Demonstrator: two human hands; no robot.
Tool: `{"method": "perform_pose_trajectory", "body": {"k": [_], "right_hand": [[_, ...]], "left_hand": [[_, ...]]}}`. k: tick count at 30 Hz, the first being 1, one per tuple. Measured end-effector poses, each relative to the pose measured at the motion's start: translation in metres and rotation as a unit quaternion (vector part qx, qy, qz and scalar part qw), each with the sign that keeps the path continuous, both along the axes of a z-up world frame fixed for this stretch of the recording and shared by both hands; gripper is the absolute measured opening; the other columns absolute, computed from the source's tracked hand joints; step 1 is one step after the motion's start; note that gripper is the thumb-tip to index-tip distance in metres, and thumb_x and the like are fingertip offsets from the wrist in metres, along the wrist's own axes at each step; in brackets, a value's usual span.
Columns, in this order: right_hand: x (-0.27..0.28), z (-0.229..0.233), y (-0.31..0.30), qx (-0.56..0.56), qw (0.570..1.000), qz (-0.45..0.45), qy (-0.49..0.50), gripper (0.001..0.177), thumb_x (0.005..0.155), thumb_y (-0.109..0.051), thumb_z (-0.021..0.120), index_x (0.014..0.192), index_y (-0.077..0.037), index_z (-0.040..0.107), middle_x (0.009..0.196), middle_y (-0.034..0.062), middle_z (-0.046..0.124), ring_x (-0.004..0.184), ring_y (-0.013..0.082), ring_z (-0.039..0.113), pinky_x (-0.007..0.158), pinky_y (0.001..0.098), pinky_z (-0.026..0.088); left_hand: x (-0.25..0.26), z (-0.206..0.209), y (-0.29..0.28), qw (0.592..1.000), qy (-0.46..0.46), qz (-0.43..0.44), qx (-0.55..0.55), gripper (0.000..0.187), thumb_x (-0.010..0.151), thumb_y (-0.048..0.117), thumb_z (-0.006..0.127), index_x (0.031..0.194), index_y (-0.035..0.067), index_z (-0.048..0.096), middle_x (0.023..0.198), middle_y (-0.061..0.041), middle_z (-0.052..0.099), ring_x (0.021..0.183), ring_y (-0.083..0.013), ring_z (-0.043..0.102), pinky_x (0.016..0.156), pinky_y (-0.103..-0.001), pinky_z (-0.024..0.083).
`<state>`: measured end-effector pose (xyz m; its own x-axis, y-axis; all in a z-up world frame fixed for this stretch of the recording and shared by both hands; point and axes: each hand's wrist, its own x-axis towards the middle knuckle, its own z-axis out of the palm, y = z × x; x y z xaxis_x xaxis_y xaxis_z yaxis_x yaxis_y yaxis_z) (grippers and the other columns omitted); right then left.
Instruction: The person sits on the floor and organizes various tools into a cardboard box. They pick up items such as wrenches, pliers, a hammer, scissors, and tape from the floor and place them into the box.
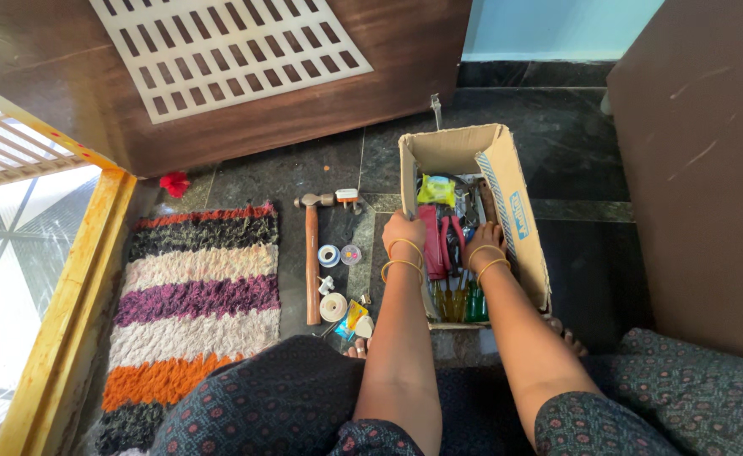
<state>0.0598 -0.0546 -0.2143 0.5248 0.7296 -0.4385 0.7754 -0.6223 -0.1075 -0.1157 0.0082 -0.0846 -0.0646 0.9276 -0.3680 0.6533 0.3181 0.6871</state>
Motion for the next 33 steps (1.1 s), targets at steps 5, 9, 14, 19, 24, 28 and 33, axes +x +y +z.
{"method": "perform_pose_trajectory", "body": {"k": [5,9,14,19,24,28,33], "right_hand": [[0.009,0.0,-0.002,0.048,0.998,0.0,0.042,0.099,0.082,-0.023,0.075,0.16,0.001,0.017,0.17,0.0185,0.008,0.158,0.0359,0.01,0.127,0.0438,0.017],[0.014,0.001,0.014,0.167,0.983,0.053,0.059,0.088,0.081,-0.012,0.075,0.153,0.007,0.028,0.166,0.0267,0.017,0.151,0.0412,0.022,0.122,0.0396,0.025],[-0.001,0.007,0.041,0.313,0.932,0.096,0.154,0.048,0.1,-0.024,0.064,0.142,-0.002,0.058,0.153,0.0267,0.05,0.142,0.0417,0.048,0.118,0.0428,0.041],[-0.05,0.044,0.065,0.312,0.841,0.048,0.439,0.058,0.101,-0.041,0.061,0.146,-0.004,0.055,0.134,0.0224,0.066,0.126,0.0381,0.06,0.108,0.0414,0.047],[-0.093,0.04,0.06,0.394,0.853,0.123,0.321,0.087,0.082,-0.016,0.077,0.154,0.001,0.03,0.148,0.0273,0.043,0.139,0.0404,0.041,0.113,0.0431,0.037],[-0.095,0.022,0.069,0.374,0.864,0.104,0.321,0.098,0.075,-0.005,0.073,0.159,-0.001,0.023,0.154,0.0247,0.041,0.147,0.0381,0.039,0.121,0.0402,0.035],[-0.098,0.013,0.076,0.336,0.899,0.079,0.268,0.101,0.078,-0.005,0.075,0.159,0.001,0.016,0.157,0.0294,0.031,0.146,0.0442,0.032,0.119,0.043,0.031]], "left_hand": [[-0.001,-0.003,0.0,1.0,-0.004,-0.004,0.001,0.036,0.087,0.03,0.065,0.118,0.014,0.073,0.114,-0.022,0.073,0.112,-0.0401,0.068,0.097,-0.048,0.054],[-0.001,-0.003,0.005,1.0,-0.001,-0.006,-0.011,0.038,0.082,0.026,0.065,0.117,0.016,0.075,0.115,-0.02,0.073,0.112,-0.0393,0.068,0.098,-0.047,0.053],[0.003,-0.026,0.006,1.0,-0.025,-0.002,-0.001,0.04,0.083,0.033,0.064,0.118,0.017,0.074,0.114,-0.021,0.073,0.112,-0.0403,0.068,0.098,-0.048,0.052],[0.0,-0.075,0.012,0.969,-0.213,0.123,-0.02,0.057,0.096,0.056,0.051,0.117,0.008,0.074,0.116,-0.024,0.073,0.117,-0.0395,0.067,0.1,-0.047,0.05],[-0.012,-0.123,0.004,0.978,-0.158,0.13,-0.048,0.054,0.096,0.047,0.05,0.116,0.003,0.075,0.117,-0.027,0.071,0.116,-0.0432,0.066,0.1,-0.049,0.05],[-0.024,-0.128,-0.038,0.992,0.002,0.117,0.056,0.042,0.083,0.03,0.062,0.115,0.005,0.071,0.117,-0.023,0.07,0.115,-0.043,0.063,0.1,-0.048,0.048],[-0.054,-0.094,-0.081,0.972,0.199,0.056,0.115,0.041,0.071,0.024,0.073,0.107,0.006,0.064,0.12,-0.019,0.062,0.122,-0.0404,0.053,0.109,-0.046,0.04]]}}
